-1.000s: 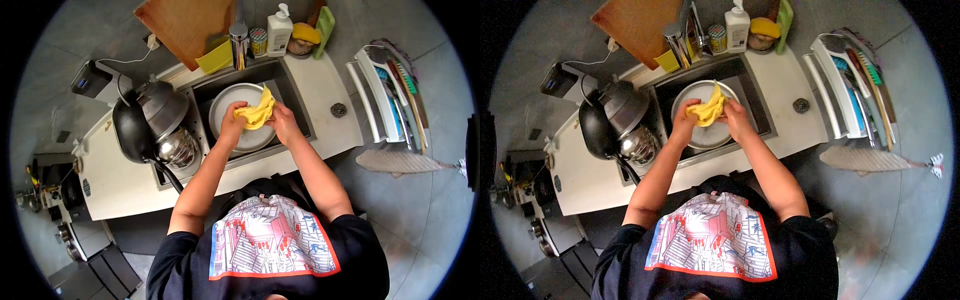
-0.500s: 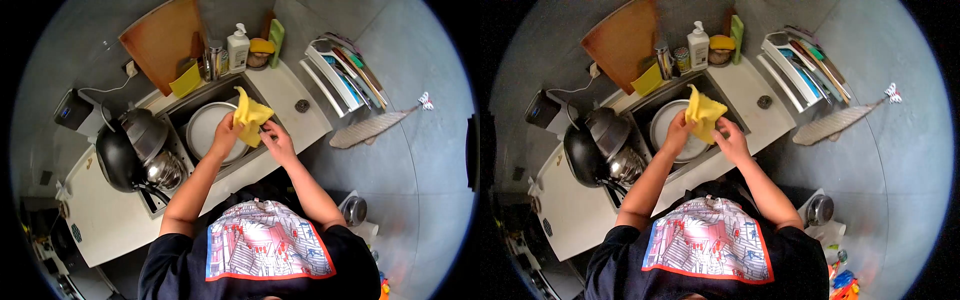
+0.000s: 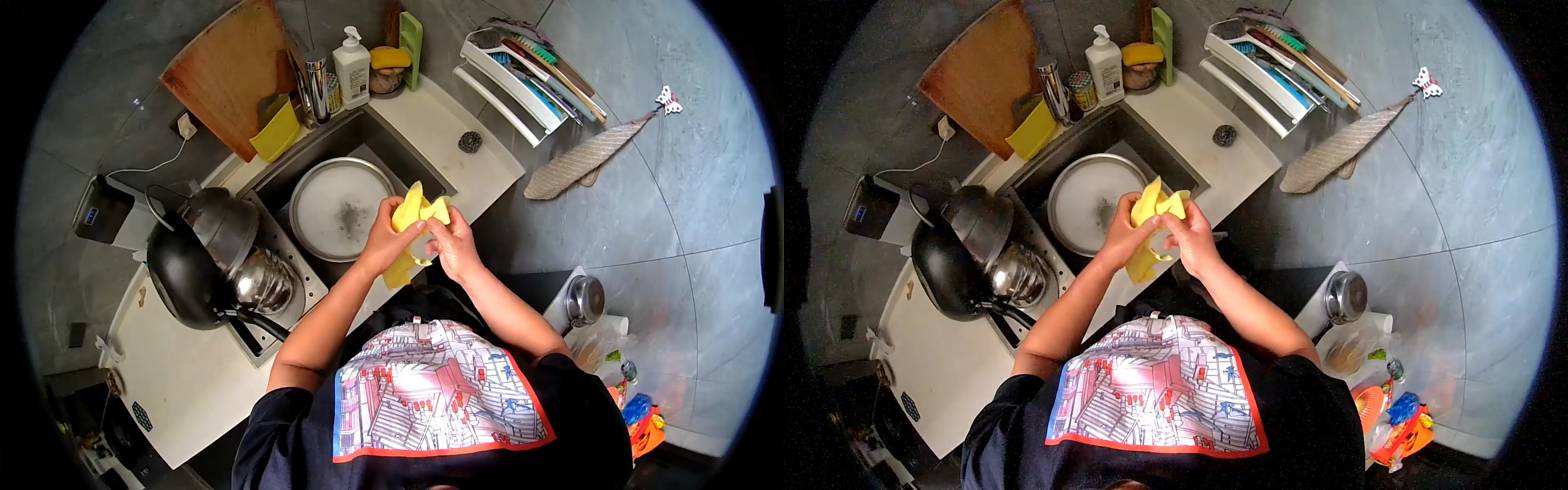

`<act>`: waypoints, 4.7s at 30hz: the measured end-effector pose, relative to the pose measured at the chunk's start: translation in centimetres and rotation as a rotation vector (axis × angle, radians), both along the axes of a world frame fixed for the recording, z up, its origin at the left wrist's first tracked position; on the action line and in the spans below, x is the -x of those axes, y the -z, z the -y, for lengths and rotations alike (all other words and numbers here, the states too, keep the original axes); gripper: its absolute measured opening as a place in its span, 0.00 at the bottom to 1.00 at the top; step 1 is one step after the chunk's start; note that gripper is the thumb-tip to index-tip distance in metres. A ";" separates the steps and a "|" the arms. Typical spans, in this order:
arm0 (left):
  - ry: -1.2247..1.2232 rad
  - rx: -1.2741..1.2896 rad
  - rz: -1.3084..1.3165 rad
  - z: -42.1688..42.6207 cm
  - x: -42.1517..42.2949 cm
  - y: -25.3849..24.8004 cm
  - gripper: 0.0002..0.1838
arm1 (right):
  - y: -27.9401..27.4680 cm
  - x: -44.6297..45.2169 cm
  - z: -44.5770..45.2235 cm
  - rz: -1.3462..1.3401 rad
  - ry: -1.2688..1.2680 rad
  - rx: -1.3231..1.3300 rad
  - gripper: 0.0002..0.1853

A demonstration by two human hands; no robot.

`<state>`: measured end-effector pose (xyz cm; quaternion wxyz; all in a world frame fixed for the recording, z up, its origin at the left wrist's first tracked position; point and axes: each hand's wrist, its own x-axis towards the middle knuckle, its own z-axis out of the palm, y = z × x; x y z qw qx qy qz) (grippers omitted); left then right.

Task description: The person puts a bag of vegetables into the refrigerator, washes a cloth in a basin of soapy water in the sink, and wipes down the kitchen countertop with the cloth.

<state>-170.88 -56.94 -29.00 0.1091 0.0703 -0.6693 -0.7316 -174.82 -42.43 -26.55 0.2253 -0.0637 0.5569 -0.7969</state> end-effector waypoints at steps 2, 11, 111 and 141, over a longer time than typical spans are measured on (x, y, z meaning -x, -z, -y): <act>-0.050 0.167 -0.019 0.2 -0.6 -0.1 0.20 | 0.9 -0.1 0.0 0.016 0.067 -0.056 0.13; -0.029 -0.483 0.312 1.2 0.4 0.2 0.16 | -2.2 2.9 -2.1 -0.643 0.329 -0.593 0.10; -0.208 0.125 0.333 1.3 -9.1 2.5 0.09 | 15.3 6.5 -3.4 -1.229 -0.405 -1.319 0.33; -0.252 0.537 -0.061 2.1 10.6 12.9 0.20 | 15.2 -1.1 -4.2 -1.104 -0.438 -1.366 0.32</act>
